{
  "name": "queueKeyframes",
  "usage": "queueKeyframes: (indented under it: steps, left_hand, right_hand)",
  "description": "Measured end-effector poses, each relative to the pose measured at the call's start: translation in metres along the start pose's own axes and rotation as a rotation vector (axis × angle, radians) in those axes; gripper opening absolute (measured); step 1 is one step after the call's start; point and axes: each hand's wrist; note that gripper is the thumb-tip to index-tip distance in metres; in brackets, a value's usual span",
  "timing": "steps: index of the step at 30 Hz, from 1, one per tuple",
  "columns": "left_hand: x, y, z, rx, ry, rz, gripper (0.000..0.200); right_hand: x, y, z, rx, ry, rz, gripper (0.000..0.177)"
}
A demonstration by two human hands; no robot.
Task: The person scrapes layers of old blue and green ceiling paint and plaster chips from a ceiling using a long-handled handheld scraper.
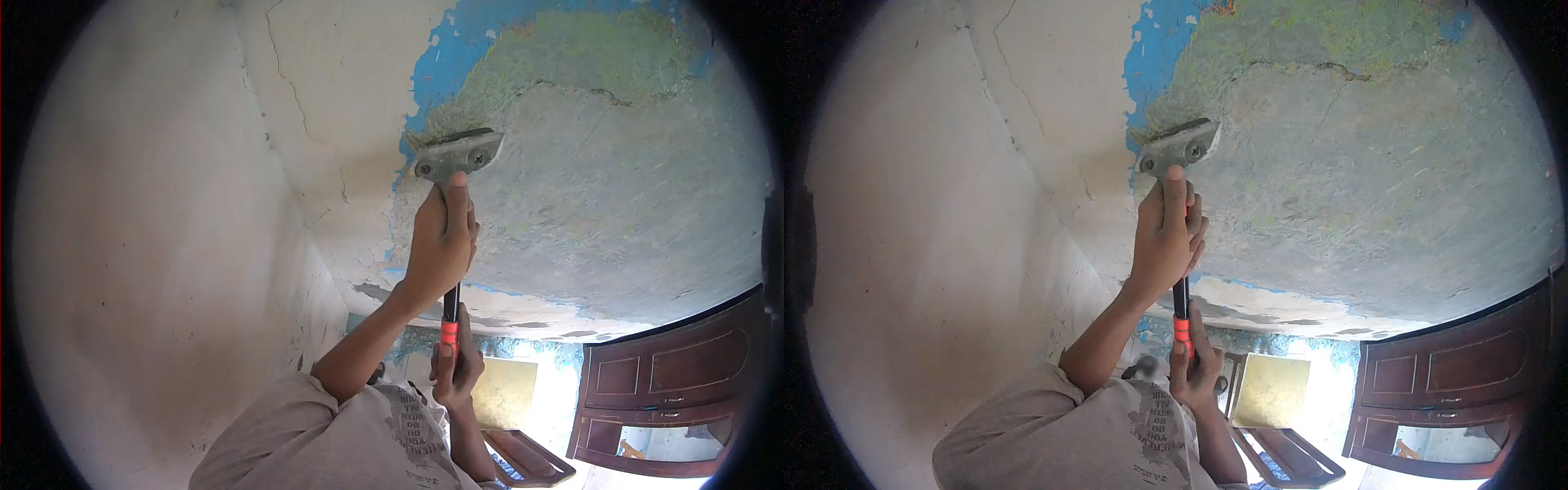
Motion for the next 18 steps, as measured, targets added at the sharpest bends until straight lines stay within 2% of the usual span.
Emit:
queueKeyframes:
  steps: [2, 5, 10, 13, 18]
  left_hand:
    - [-0.005, 0.005, 0.004, 0.037, 0.007, -0.003, 0.049]
    - [-0.003, 0.009, 0.028, -0.018, -0.052, 0.018, 0.049]
    - [-0.001, 0.000, -0.003, -0.017, -0.070, 0.002, 0.048]
    - [-0.003, 0.005, 0.009, 0.012, -0.077, 0.025, 0.047]
    - [-0.001, 0.000, 0.003, -0.037, -0.062, 0.000, 0.048]
  right_hand:
    - [0.003, 0.007, 0.000, -0.037, -0.005, -0.010, 0.062]
    - [0.004, 0.017, -0.014, -0.021, -0.013, -0.044, 0.062]
    - [0.000, -0.001, -0.004, -0.007, -0.007, -0.015, 0.062]
    - [0.000, 0.003, -0.013, 0.040, 0.005, -0.033, 0.062]
    - [-0.003, -0.003, -0.010, 0.000, -0.028, -0.023, 0.062]
Point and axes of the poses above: each hand's wrist, its own y-axis towards the middle knuckle, its own x-axis out of the palm, z = x × y, and after that the axes turned 2 degrees about -y, right-handed
